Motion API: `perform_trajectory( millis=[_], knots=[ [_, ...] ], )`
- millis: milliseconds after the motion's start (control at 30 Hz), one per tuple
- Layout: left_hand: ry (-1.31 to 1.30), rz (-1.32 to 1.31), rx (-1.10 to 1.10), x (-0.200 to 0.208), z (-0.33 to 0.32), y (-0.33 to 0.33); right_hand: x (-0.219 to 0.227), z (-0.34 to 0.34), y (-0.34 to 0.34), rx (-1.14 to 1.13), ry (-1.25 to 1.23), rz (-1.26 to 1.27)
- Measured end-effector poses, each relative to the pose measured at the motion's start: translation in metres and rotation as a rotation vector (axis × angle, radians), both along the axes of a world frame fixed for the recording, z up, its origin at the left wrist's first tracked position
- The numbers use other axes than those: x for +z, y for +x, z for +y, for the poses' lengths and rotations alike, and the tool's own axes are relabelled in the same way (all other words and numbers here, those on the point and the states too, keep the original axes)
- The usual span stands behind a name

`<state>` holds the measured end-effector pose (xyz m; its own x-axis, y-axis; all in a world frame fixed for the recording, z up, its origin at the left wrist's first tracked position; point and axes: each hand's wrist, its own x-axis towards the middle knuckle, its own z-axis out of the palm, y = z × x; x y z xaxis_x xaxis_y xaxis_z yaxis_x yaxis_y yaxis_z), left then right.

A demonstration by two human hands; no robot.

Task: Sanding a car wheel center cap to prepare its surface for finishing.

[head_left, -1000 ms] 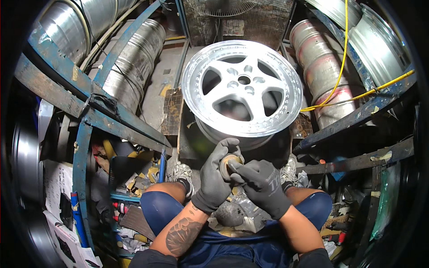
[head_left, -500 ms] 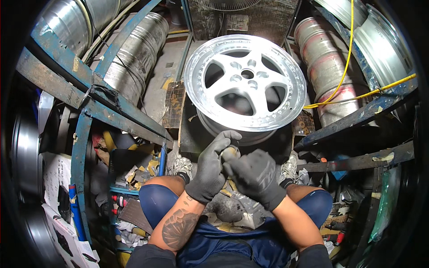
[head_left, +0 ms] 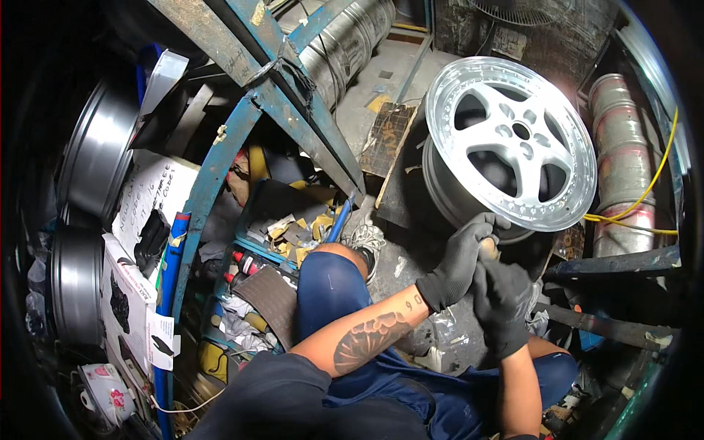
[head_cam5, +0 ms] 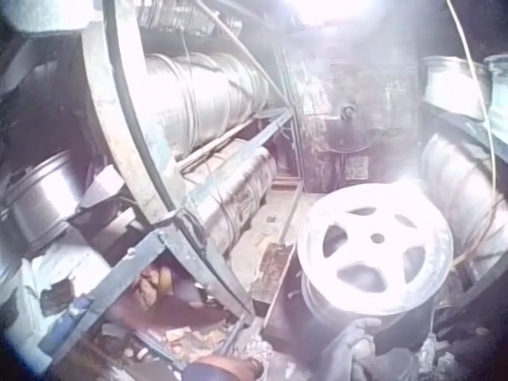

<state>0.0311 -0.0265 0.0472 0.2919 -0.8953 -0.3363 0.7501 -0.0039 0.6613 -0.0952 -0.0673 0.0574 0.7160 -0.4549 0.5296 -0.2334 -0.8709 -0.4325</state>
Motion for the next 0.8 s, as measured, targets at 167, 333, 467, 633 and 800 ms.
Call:
perform_trajectory(
  millis=[167, 333, 467, 633, 800],
  knots=[
    [-0.078, 0.061, 0.055, -0.011, -0.004, -0.001, -0.001, -0.013, 0.006, -0.058, 0.148, -0.058],
    [-0.001, 0.074, 0.073, -0.013, 0.000, -0.004, -0.013, -0.005, -0.010, 0.030, 0.119, -0.032],
    [-0.027, -0.131, 0.117, -0.021, -0.005, -0.006, -0.010, -0.008, -0.003, -0.008, 0.191, -0.014],
    [-0.062, -0.006, 0.105, -0.024, 0.005, 0.009, 0.003, 0.003, 0.002, -0.025, 0.147, 0.031],
    [-0.069, 0.047, 0.054, -0.006, 0.013, 0.016, 0.000, 0.008, -0.003, 0.049, 0.204, 0.103]
  ],
)
